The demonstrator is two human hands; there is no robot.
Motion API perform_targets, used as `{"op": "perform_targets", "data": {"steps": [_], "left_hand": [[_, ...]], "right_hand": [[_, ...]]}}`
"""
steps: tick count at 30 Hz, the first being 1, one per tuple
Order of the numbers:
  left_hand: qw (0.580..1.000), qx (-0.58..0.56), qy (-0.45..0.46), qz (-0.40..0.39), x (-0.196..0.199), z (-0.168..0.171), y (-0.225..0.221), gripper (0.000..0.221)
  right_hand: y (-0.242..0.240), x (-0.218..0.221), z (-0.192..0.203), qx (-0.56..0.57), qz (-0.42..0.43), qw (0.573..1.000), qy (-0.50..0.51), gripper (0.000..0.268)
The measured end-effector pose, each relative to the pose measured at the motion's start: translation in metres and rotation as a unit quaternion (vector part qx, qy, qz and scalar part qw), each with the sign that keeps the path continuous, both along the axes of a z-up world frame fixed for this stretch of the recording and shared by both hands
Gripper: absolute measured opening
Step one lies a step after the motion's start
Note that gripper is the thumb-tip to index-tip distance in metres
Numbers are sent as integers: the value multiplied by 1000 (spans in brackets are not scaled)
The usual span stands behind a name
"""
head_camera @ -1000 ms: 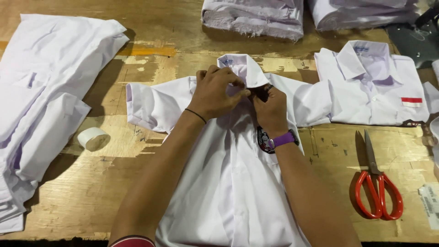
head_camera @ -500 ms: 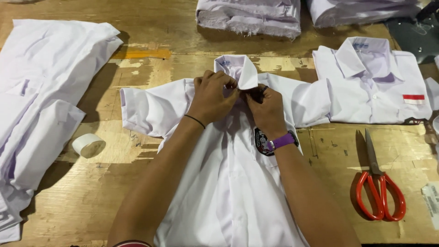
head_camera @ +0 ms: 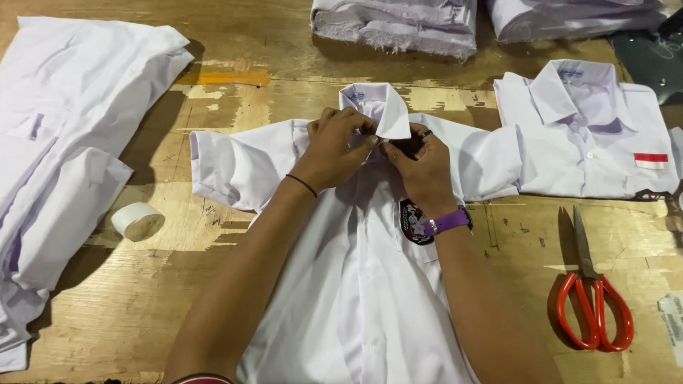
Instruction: Inspecting a white school shirt and using scissors to trim loose threads from the seams and collar.
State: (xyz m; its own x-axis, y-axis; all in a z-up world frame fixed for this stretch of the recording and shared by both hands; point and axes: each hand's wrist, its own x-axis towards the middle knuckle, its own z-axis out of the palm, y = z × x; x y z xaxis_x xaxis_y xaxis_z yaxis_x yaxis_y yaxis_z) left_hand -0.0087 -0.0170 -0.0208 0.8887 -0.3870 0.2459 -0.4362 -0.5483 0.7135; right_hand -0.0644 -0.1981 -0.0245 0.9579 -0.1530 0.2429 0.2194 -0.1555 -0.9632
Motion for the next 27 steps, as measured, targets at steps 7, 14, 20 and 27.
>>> {"op": "perform_targets", "data": {"steps": [7,14,20,27], "left_hand": [[998,49,25,24,-15,36,-4,15],[983,106,126,84,-23,53,-13,21],[980,93,148,91,-22,57,-15,22],[991,13,112,69,-28,65,-16,18]], "right_hand": [[5,-4,-3,8,22,1000,-10,35],[2,2,-6,-44,26,998,-20,46],[2,5,-11,-38,31,999,-15,49],[1,3,-6,27,35,998,-47,46]]}}
